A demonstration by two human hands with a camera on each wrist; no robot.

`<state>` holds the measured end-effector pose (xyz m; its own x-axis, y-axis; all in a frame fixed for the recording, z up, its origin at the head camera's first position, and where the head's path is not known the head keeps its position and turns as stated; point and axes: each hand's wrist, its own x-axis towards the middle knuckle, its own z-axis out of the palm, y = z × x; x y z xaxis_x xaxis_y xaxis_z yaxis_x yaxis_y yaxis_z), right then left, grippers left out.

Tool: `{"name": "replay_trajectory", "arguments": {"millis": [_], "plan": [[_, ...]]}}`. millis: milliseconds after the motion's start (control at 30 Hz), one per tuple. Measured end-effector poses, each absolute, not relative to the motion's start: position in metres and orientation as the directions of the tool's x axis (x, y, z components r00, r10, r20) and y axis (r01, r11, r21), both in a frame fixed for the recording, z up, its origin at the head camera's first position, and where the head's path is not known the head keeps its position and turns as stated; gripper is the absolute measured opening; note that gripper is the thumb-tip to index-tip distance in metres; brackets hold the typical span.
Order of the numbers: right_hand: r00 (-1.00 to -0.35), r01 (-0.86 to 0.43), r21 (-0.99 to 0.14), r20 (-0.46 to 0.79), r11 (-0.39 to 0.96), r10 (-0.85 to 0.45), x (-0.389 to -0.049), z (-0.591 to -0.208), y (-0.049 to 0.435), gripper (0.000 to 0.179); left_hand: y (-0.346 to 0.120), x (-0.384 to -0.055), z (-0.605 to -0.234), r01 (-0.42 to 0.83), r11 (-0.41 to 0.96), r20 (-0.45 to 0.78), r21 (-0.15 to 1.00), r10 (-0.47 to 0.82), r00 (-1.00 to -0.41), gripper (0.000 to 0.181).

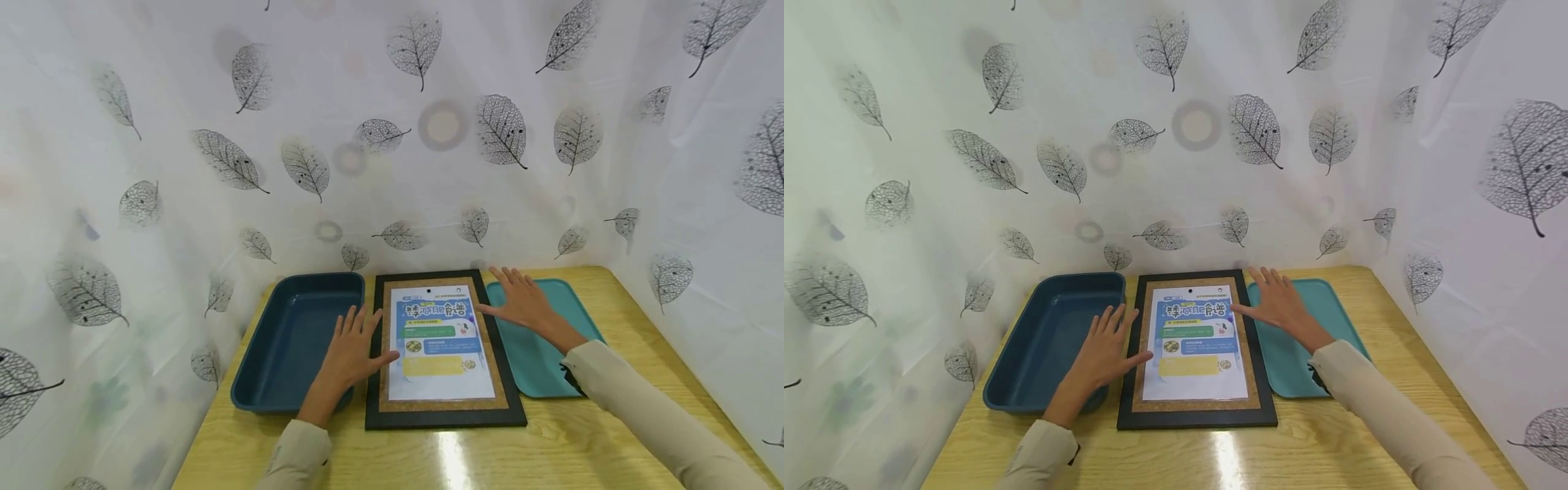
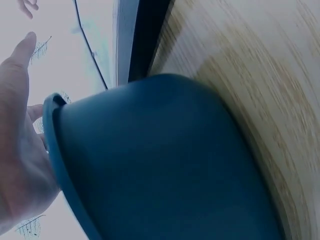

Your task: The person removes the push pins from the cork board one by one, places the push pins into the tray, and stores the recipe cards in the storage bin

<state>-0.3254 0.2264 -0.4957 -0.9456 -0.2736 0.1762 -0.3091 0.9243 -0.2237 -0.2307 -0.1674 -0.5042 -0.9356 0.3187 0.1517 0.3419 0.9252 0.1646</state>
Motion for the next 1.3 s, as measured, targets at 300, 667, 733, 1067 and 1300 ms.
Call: {"name": "replay_trajectory", "arguments": {"millis": [300, 667, 733, 1067, 1300], "plan": [[-0.942, -0.320, -0.232, 0.176, 0.918, -0.284, -0.331, -0.499, 0.218, 0.108, -0.158, -0.231, -0.508, 0.363, 0.913, 0.157, 0.186, 0.337, -0.928, 0.101], [-0.942, -0.331, -0.254, 0.146, 0.909, -0.303, -0.332, -0.504, 0.212, 0.113, -0.141, -0.229, -0.510, 0.380, 0.911, 0.165, 0.158, 0.355, -0.920, 0.090], [-0.941, -0.335, -0.267, 0.146, 0.904, -0.305, -0.332, -0.505, 0.211, 0.112, -0.138, -0.229, -0.509, 0.383, 0.911, 0.163, 0.150, 0.359, -0.919, 0.089], [-0.937, -0.347, -0.297, 0.147, 0.890, -0.317, -0.333, -0.511, 0.204, 0.108, -0.123, -0.230, -0.516, 0.368, 0.918, 0.123, 0.152, 0.351, -0.928, 0.087], [-0.930, -0.368, -0.273, 0.137, 0.889, -0.342, -0.333, -0.511, 0.196, 0.105, -0.114, -0.231, -0.521, 0.352, 0.922, 0.129, 0.162, 0.334, -0.934, 0.084]]}}
